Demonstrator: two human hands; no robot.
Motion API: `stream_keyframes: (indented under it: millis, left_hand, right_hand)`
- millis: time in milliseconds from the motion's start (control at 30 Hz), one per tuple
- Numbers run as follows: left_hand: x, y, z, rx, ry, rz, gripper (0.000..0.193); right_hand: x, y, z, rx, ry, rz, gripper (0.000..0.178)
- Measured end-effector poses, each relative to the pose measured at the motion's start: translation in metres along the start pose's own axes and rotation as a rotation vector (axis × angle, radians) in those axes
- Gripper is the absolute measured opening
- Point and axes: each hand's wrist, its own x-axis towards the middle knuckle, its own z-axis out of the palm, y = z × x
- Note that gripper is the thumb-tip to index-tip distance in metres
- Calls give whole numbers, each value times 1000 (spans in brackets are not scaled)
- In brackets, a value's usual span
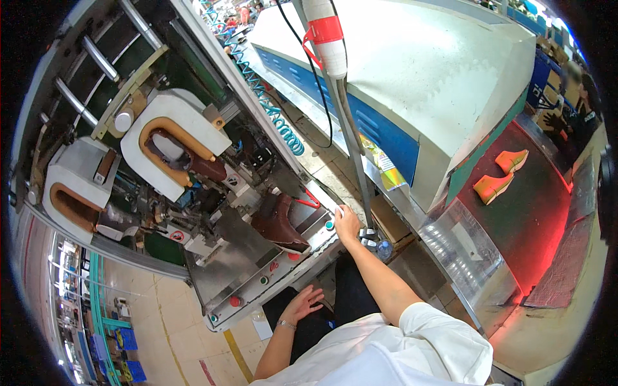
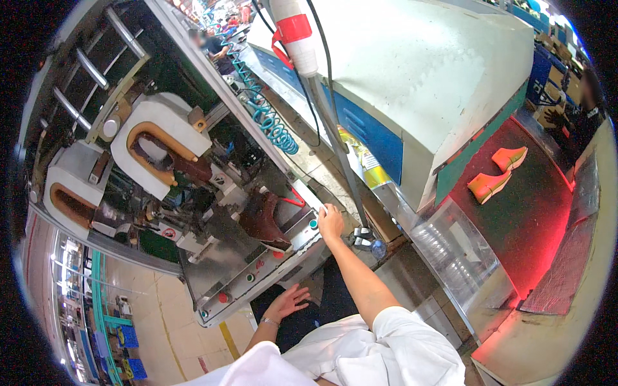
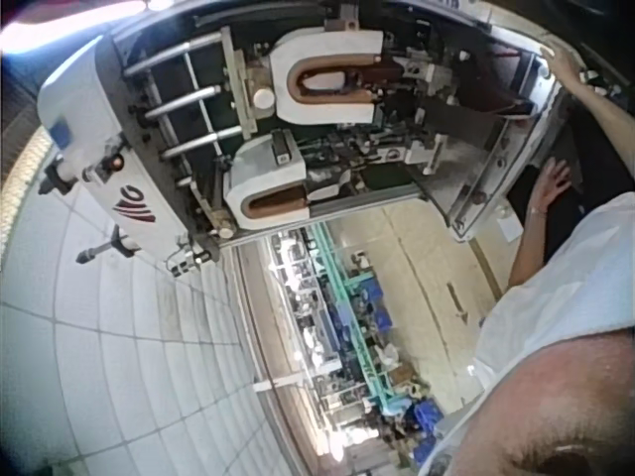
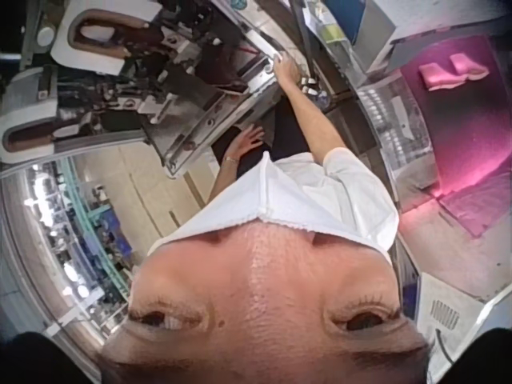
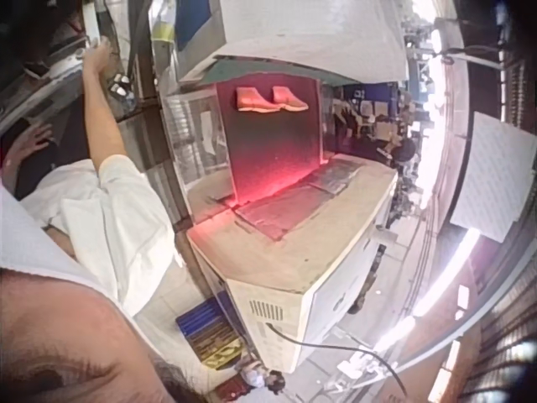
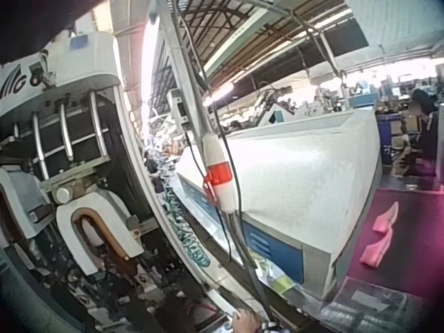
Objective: Operating a heat-setting or lasting machine to shape shoe uppers.
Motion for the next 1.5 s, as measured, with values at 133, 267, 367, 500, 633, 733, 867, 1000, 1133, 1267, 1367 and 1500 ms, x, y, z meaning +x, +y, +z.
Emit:
stream_keyframes:
  millis: [133, 267, 367, 500, 633, 733, 867, 1000, 1133, 1267, 1367, 1500]
  left_hand:
    - [64, 11, -44, 198, 179, 26, 35]
    - [99, 14, -41, 685, 399, 43, 39]
    - [117, 0, -102, 1069, 532, 179, 47]
    - [124, -9, -78, 1238, 447, 167, 51]
    - [124, -14, -90, 1347, 407, 162, 48]
    - [118, -12, -85, 1488, 374, 149, 48]
    - [98, -22, -66, 1623, 159, 264, 39]
    - [18, -14, 31, 1190, -31, 125, 24]
    - [-66, 41, 110, 879, -30, 502, 5]
    - [-171, 126, 227, 810, -520, 1572, 45]
    - [-238, 136, 301, 719, -881, 2068, 49]
    - [-270, 127, 351, 657, -1407, 2074, 38]
  right_hand:
    - [-4, -11, 4, -1, -23, 46, 26]
    - [3, 7, -2, -145, 65, 26, 28]
    - [-2, -7, 10, -150, 29, 29, 31]
    - [5, -5, 2, -183, -33, 134, 34]
    - [2, -16, 4, -230, -37, 75, 35]
    - [1, -16, 3, -217, -28, 64, 34]
    - [0, -16, 1, -217, -50, 88, 34]
    - [-3, -12, 0, -194, -52, 93, 34]
    - [-2, -12, 0, -181, -26, 60, 33]
    - [2, -3, 2, -229, -28, 41, 33]
    - [4, -4, 10, -225, -15, -10, 33]
    - [7, -7, 10, -204, -37, 3, 35]
